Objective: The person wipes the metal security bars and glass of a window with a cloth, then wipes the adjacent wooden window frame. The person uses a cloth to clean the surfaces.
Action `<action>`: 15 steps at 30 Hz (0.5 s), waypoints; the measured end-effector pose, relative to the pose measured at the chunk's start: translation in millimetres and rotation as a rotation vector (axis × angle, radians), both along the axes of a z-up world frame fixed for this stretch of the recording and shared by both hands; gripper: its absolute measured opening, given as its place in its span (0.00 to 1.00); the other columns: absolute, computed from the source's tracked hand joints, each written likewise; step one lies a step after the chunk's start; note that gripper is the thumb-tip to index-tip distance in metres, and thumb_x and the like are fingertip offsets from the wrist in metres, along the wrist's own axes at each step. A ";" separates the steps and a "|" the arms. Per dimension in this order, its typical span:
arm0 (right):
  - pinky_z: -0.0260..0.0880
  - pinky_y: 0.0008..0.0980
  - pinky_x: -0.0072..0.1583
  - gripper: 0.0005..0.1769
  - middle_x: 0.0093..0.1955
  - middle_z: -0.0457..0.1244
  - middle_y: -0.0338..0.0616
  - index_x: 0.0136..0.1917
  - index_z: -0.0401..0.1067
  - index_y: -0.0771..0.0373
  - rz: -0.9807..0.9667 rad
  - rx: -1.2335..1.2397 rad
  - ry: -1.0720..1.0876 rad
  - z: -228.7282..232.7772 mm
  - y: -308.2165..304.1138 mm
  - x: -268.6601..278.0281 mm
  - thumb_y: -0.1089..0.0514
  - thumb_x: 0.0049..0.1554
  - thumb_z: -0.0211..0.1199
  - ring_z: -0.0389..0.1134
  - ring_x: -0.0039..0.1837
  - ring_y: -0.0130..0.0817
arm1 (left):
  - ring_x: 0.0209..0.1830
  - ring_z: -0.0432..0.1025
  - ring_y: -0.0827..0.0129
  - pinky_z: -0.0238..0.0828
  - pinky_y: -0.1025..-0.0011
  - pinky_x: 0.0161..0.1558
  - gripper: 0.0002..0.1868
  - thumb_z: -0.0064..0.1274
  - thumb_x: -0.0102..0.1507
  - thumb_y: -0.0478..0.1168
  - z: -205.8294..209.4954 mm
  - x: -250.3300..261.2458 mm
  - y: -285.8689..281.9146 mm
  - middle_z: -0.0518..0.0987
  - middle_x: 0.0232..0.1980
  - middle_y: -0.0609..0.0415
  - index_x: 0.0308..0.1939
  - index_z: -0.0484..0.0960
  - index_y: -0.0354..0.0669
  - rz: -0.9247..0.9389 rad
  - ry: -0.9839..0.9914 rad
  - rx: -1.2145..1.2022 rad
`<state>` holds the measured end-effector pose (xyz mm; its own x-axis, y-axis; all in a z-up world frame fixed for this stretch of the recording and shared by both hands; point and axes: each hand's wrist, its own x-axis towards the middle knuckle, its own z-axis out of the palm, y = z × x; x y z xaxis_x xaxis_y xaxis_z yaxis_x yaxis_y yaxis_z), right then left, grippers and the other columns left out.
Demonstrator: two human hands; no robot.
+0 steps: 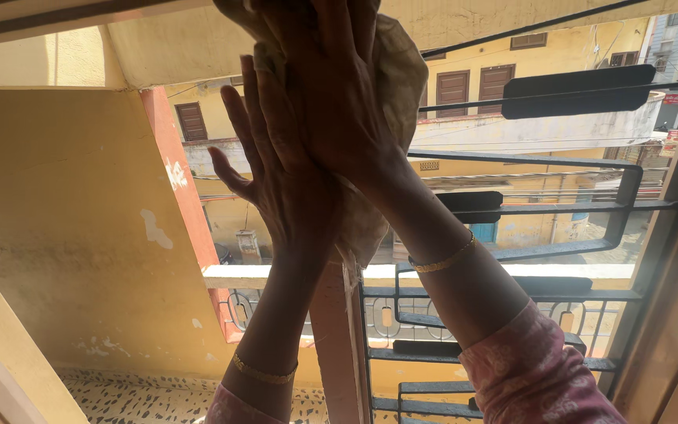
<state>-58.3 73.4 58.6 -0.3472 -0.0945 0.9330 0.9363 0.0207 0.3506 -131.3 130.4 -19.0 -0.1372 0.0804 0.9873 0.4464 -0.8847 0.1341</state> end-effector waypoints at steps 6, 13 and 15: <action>0.57 0.53 0.65 0.19 0.64 0.58 0.45 0.65 0.71 0.53 -0.028 -0.009 0.012 -39.8 -13.4 -20.7 0.48 0.63 0.63 0.58 0.65 0.50 | 0.87 0.37 0.52 0.19 0.35 0.75 0.47 0.54 0.68 0.48 -42.9 -12.2 -1.9 0.52 0.84 0.46 0.81 0.43 0.37 -0.139 0.065 -0.021; 0.57 0.52 0.64 0.19 0.65 0.56 0.44 0.65 0.71 0.51 -0.054 -0.090 0.023 -69.5 -18.0 -29.6 0.46 0.62 0.65 0.57 0.66 0.50 | 0.87 0.36 0.48 0.30 0.37 0.76 0.45 0.52 0.69 0.50 -75.3 -14.1 -5.7 0.48 0.85 0.41 0.81 0.45 0.36 -0.129 0.004 -0.079; 0.57 0.52 0.64 0.19 0.66 0.56 0.43 0.64 0.71 0.50 -0.069 -0.060 0.004 -55.4 -17.4 -31.4 0.45 0.62 0.65 0.57 0.66 0.50 | 0.87 0.37 0.48 0.35 0.42 0.79 0.43 0.52 0.72 0.51 -60.6 -10.1 -8.4 0.48 0.84 0.41 0.82 0.46 0.38 -0.151 -0.132 0.004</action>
